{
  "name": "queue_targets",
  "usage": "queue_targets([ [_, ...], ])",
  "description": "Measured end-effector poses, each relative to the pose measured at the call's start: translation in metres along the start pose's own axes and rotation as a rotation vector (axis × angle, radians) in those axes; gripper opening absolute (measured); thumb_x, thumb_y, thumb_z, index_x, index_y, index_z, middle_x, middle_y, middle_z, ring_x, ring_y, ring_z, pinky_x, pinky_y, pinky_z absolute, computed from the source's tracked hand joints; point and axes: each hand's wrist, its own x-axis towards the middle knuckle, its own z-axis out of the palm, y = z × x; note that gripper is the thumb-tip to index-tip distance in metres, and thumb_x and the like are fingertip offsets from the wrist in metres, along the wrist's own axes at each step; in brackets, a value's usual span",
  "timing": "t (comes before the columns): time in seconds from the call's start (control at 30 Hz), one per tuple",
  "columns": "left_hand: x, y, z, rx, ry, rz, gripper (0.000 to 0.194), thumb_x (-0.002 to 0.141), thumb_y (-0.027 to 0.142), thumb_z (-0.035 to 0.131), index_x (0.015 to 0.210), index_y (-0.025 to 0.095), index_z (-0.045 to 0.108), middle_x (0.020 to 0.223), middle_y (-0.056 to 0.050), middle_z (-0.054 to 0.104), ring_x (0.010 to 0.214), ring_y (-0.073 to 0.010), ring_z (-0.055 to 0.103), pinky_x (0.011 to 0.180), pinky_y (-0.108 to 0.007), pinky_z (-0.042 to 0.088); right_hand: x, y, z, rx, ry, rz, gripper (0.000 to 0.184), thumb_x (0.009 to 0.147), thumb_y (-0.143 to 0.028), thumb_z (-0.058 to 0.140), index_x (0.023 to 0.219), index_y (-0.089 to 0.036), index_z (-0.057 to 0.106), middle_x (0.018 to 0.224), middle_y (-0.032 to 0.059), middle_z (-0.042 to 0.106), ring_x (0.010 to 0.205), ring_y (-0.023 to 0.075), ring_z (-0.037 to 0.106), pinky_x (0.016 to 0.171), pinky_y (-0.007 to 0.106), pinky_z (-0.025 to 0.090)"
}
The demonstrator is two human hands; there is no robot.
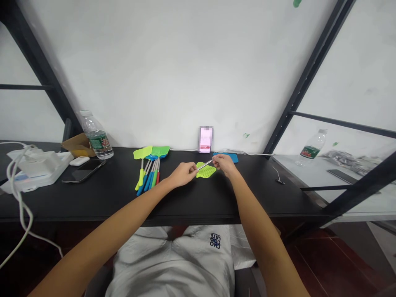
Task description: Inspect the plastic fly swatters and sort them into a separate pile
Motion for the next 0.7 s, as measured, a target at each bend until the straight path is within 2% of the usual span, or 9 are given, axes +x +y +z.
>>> queue_targets([
  [0.17, 0.0, 0.001, 0.0, 0.048, -0.01, -0.043, 0.022, 0.086, 0.034, 0.051, 0.087, 0.018, 0.065, 0.072, -0.003, 0.067, 0.067, -0.0149, 0.06, 0.061, -0.024, 0.042, 0.0, 0.002, 0.002, -0.083, -0.094, -0.024, 0.021, 0.074, -0.034, 0.068, 0.083, -0.015, 0.063, 0.068, 0.0012, 0.062, 0.051, 0.0074, 0.049, 0.044, 0.018, 0.035],
  [0.27, 0.001, 0.001, 0.001, 0.09, -0.032, -0.095, 0.023, 0.086, 0.034, 0.051, 0.087, 0.018, 0.066, 0.077, -0.005, 0.069, 0.073, -0.0168, 0.062, 0.064, -0.025, 0.043, 0.002, 0.004, 0.002, -0.283, -0.003, -0.065, 0.016, 0.082, -0.032, 0.059, 0.084, -0.016, 0.062, 0.073, 0.0031, 0.066, 0.056, 0.0098, 0.054, 0.047, 0.02, 0.037],
  [0.4, 0.001, 0.001, 0.0, 0.152, -0.069, -0.149, 0.021, 0.084, 0.034, 0.052, 0.085, 0.019, 0.066, 0.085, -0.007, 0.07, 0.079, -0.02, 0.063, 0.066, -0.027, 0.045, 0.004, 0.007, -0.001, -0.72, 0.204, -0.179, 0.016, 0.077, -0.031, 0.065, 0.07, -0.017, 0.06, 0.072, 0.0039, 0.065, 0.067, 0.0144, 0.057, 0.057, 0.023, 0.038],
  [0.57, 0.001, 0.002, 0.0, 0.202, -0.116, -0.177, 0.021, 0.082, 0.038, 0.054, 0.084, 0.02, 0.065, 0.088, -0.008, 0.069, 0.083, -0.0229, 0.064, 0.067, -0.028, 0.046, 0.004, 0.011, -0.004, -0.944, 0.198, -0.155, 0.019, 0.074, -0.035, 0.069, 0.069, -0.018, 0.062, 0.077, 0.005, 0.066, 0.072, 0.0178, 0.057, 0.061, 0.025, 0.036],
  [0.7, 0.002, 0.001, 0.002, 0.238, -0.137, -0.186, 0.024, 0.079, 0.043, 0.059, 0.084, 0.02, 0.064, 0.09, -0.009, 0.068, 0.088, -0.0245, 0.064, 0.071, -0.029, 0.048, 0.007, 0.017, -0.003, -0.993, 0.169, -0.172, 0.017, 0.077, -0.027, 0.065, 0.063, -0.019, 0.06, 0.069, 0.0051, 0.063, 0.068, 0.0171, 0.055, 0.06, 0.025, 0.035],
])
